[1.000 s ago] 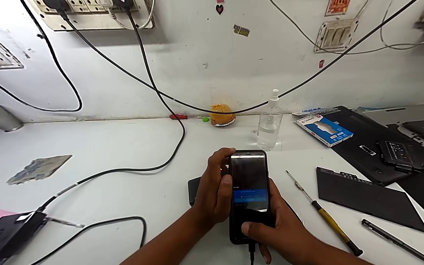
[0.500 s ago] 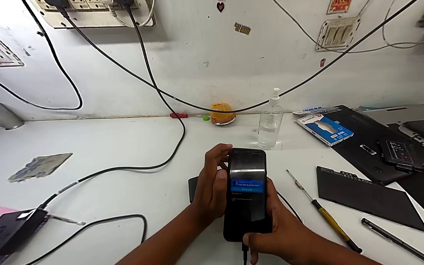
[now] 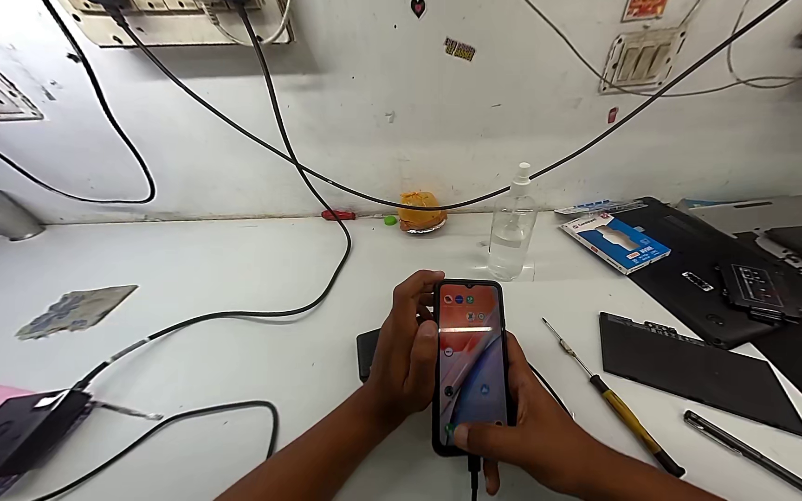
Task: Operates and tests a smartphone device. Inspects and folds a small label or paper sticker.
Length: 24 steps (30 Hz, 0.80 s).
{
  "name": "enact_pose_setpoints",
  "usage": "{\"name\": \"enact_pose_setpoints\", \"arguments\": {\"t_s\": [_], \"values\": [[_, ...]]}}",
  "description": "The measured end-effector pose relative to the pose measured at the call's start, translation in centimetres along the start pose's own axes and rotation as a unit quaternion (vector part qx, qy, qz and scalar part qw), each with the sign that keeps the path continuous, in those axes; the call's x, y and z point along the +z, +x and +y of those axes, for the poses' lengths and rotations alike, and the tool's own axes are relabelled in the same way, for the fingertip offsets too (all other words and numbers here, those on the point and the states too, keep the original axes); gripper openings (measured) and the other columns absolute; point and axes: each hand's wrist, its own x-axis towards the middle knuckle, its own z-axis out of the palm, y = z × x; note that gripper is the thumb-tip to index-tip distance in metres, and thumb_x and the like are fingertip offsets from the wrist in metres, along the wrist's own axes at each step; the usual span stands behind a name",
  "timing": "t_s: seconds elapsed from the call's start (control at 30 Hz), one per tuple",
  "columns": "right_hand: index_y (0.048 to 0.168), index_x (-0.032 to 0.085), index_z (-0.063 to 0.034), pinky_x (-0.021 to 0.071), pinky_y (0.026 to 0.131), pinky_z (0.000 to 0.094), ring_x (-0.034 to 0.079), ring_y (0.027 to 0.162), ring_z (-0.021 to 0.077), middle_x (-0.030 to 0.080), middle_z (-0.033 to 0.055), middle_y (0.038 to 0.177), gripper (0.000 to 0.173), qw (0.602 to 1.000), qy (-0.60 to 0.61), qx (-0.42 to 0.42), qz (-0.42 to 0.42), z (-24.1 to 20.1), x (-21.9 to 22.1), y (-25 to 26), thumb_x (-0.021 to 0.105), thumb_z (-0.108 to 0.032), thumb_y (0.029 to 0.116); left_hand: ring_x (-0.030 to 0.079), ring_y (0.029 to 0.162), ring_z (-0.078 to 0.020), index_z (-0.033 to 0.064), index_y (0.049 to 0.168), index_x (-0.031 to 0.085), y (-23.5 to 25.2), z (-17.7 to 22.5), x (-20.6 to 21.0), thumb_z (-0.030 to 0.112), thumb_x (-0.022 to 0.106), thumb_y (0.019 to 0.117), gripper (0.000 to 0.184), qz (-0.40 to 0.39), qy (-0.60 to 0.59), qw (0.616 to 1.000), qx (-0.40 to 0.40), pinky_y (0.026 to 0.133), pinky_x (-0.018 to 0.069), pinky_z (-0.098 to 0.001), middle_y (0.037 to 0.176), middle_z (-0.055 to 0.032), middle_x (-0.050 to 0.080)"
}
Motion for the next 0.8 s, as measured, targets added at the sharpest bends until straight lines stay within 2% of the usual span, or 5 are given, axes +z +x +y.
{"name": "enact_pose_setpoints", "arguments": {"t_s": [0.13,0.37,0.43,0.63,0.8], "values": [[0.146,0.026,-0.0227,0.0617,0.045,0.0369,0.072,0.068,0.0275,0.066,0.0143,0.114,0.094,0.999,-0.018,0.017,0.029,0.11,0.15,0.04,0.09,-0.013,0.0787,0.064,0.103,-0.0137,0.0054,0.151,0.035,0.01,0.37,0.11,0.044,0.02,0.1099,0.058,0.001,0.003,1.0,-0.011,0.083,0.058,-0.0289,0.123,-0.0085,0.06],[0.149,0.022,-0.0217,0.0624,0.047,0.0373,0.073,0.071,0.0271,0.065,0.0138,0.116,0.092,1.0,-0.005,0.006,0.01,0.09,0.07,-0.02,0.086,-0.015,0.0829,0.064,0.104,-0.0141,0.0043,0.15,0.035,0.02,0.24,-0.03,0.043,0.02,0.1098,0.058,-0.001,0.009,1.0,-0.008,0.085,0.0575,-0.0293,0.124,-0.0094,0.06],[0.15,0.021,-0.0208,0.063,0.048,0.038,0.074,0.076,0.028,0.065,0.0137,0.118,0.089,1.0,-0.002,0.001,0.008,0.03,-0.01,-0.03,0.084,-0.016,0.086,0.064,0.106,-0.0143,0.0045,0.15,0.035,0.03,0.18,-0.02,0.043,0.02,0.1098,0.057,0.0,0.011,1.0,-0.006,0.086,0.0575,-0.0296,0.125,-0.0097,0.06],[0.151,0.023,-0.0239,0.0615,0.048,0.0391,0.074,0.084,0.0291,0.064,0.0133,0.12,0.059,0.998,0.058,0.02,0.018,-0.06,-0.26,0.04,0.057,-0.025,0.1032,0.066,0.105,-0.0142,0.0044,0.151,0.034,0.04,0.21,-0.03,0.036,0.023,0.1098,0.053,-0.004,0.017,1.0,-0.007,0.085,0.0589,-0.0295,0.127,-0.01,0.061],[0.151,0.029,-0.0224,0.0621,0.051,0.0423,0.074,0.09,0.0342,0.066,0.0187,0.12,0.045,0.993,0.105,0.039,0.037,-0.19,-0.18,0.18,0.041,-0.03,0.1088,0.066,0.11,-0.0139,0.0031,0.149,0.034,0.05,0.29,-0.03,0.03,0.025,0.1094,0.049,-0.005,0.027,1.0,-0.006,0.089,0.0597,-0.0309,0.133,-0.0096,0.06]]}}
